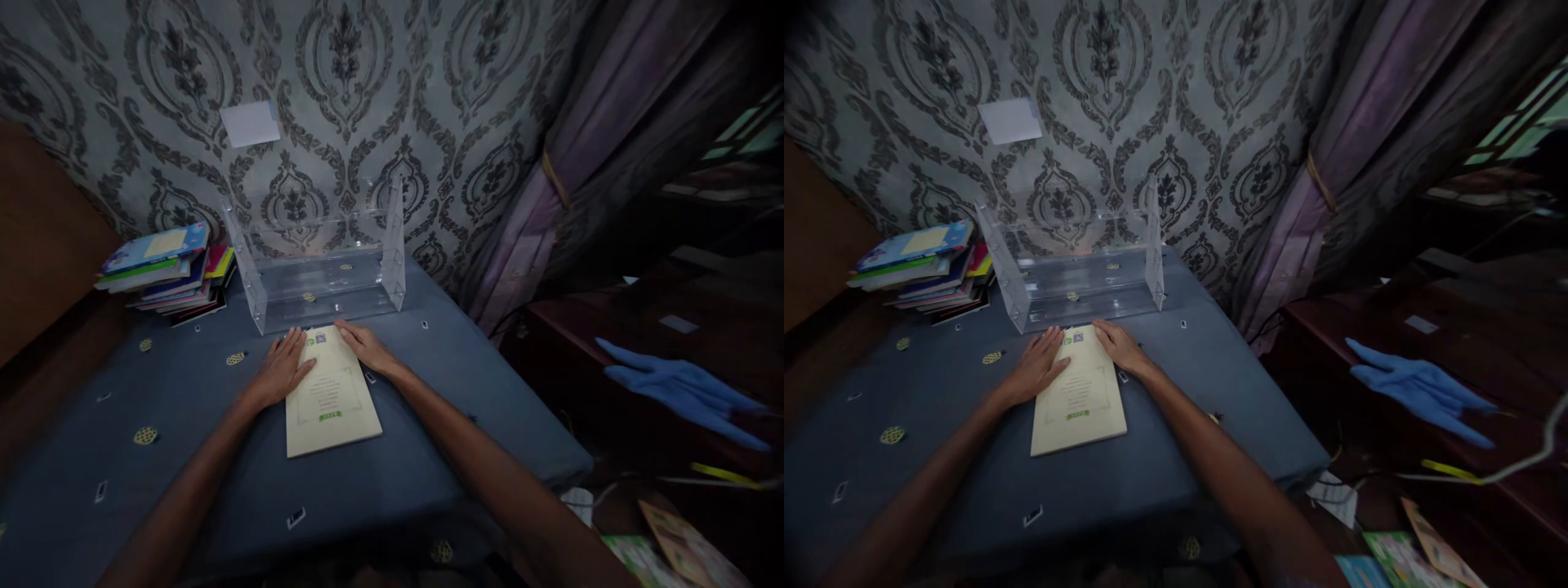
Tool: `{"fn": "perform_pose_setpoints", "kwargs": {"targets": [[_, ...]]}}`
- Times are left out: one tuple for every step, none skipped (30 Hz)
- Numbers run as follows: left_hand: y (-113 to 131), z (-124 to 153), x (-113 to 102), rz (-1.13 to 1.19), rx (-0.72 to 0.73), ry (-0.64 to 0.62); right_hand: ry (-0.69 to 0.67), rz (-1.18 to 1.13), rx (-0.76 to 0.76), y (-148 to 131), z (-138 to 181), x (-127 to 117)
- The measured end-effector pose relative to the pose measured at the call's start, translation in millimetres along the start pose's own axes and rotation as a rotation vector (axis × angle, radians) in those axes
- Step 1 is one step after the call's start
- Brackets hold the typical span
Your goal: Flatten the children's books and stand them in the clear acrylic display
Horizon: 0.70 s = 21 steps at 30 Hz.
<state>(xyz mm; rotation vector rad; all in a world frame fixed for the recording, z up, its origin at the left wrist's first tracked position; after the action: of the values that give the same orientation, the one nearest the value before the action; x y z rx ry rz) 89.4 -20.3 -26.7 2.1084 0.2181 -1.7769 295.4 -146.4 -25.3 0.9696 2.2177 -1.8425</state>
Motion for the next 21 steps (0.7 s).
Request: {"fn": "perform_pose_setpoints", "kwargs": {"targets": [[0, -1, -1, 0.002, 0.014, -0.011, 0.008, -0.005, 0.006, 0, -1, 0], [0, -3, -1, 0.004, 0.026, -0.025, 0.011, -0.009, 0.010, 1, -1, 0], [1, -5, -1, 0.006, 0.034, -0.040, 0.012, -0.015, 0.010, 1, -2, 0], [2, -7, -2, 0.009, 0.042, -0.053, 0.013, -0.023, 0.011, 2, -2, -1], [3, -9, -2, 0.014, 0.051, -0.065, 0.015, -0.035, 0.013, 2, -2, -1], [5, -12, -2, 0.020, 0.061, -0.073, 0.018, -0.049, 0.018, 2, -3, -1], [7, -15, -3, 0.028, 0.073, -0.080, 0.024, -0.065, 0.025, 2, -3, -2], [10, -18, -4, 0.036, 0.086, -0.088, 0.030, -0.081, 0.034, 2, -3, -2], [13, -21, -4, 0.045, 0.102, -0.097, 0.036, -0.099, 0.043, 2, -3, -3], [17, -24, -5, 0.053, 0.121, -0.108, 0.039, -0.117, 0.051, 2, -3, -3], [20, -28, -6, 0.059, 0.140, -0.120, 0.039, -0.138, 0.056, 2, -3, -4], [24, -31, -7, 0.064, 0.156, -0.132, 0.038, -0.159, 0.060, 2, -3, -4], [28, -35, -7, 0.068, 0.169, -0.141, 0.036, -0.183, 0.061, 2, -3, -5], [31, -38, -8, 0.071, 0.179, -0.146, 0.037, -0.209, 0.062, 2, -3, -6], [35, -42, -8, 0.075, 0.186, -0.148, 0.040, -0.238, 0.068, 3, -4, -6], [38, -45, -8, 0.079, 0.194, -0.148, 0.044, -0.268, 0.077, 3, -4, -6], [41, -48, -9, 0.083, 0.204, -0.148, 0.050, -0.305, 0.092, 4, -4, -7], [43, -51, -8, 0.085, 0.215, -0.150, 0.056, -0.349, 0.111, 5, -5, -7], [45, -53, -8, 0.085, 0.224, -0.157, 0.064, -0.404, 0.132, 7, -6, -8], [46, -55, -8, 0.084, 0.230, -0.164, 0.072, -0.466, 0.155, 8, -7, -8], [47, -56, -7, 0.082, 0.231, -0.170, 0.082, -0.532, 0.178, 9, -9, -9]]}}
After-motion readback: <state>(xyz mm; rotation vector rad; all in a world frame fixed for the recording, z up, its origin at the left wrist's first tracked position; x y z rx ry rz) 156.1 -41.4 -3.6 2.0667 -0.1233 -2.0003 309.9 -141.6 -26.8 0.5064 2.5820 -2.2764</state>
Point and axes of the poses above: each hand's wrist, its own z-axis away from the middle knuckle, its own x-axis out of the palm, y = z × x, the point moved 1 cm from there along -z, towards the middle knuckle, and after that the axes turned 1 degree about -y, right-handed, at the moved point
